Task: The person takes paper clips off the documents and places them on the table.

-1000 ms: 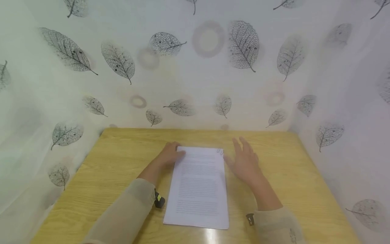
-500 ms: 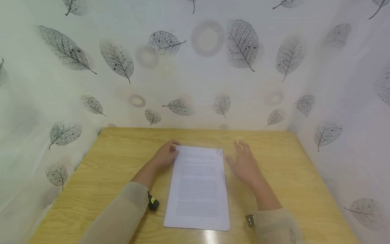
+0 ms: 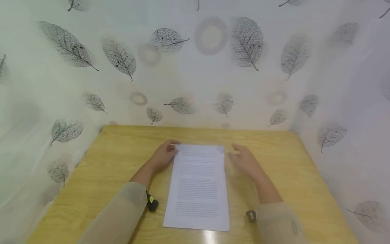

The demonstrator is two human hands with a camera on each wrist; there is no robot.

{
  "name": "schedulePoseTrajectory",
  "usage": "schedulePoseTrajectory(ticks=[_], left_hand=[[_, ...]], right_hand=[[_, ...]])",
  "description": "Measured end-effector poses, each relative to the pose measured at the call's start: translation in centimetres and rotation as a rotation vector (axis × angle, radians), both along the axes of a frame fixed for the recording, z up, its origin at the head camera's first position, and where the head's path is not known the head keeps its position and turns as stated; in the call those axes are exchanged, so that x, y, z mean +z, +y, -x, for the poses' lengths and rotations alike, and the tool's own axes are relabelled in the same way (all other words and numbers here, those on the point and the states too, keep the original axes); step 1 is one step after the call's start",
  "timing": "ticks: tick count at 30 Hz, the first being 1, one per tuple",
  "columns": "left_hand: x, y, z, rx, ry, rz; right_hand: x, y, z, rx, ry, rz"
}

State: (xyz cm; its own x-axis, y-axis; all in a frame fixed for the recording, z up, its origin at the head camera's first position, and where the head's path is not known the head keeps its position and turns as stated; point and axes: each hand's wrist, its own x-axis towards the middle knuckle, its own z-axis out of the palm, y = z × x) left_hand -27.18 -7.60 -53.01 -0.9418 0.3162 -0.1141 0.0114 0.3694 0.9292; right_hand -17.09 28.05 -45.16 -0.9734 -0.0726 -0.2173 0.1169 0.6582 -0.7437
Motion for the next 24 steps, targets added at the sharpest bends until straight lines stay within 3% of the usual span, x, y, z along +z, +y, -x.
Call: schedulePoseTrajectory(ticks=[8,13,19,24], left_hand=[[-0.1,-0.1,0.2,-0.005,-0.058,-0.101],[0.0,-0.3,0.3,-0.011,-0.064,-0.117],[0.1,-0.4,0.2,-0.016,-0.072,-0.145],[0.1,-0.4,0.0,-0.032,-0.093,-0.175]], right_hand=[[-0.3,-0.1,1.5,0.040,-0.037,0.056],[-0.6,-0.4,2.6,0.031,-0.055,0.163],[-1.3,-1.2,3.6,-0.037,-0.062,0.268],[-1.8,-2.1,4.0,-0.149,-0.031,0.255]])
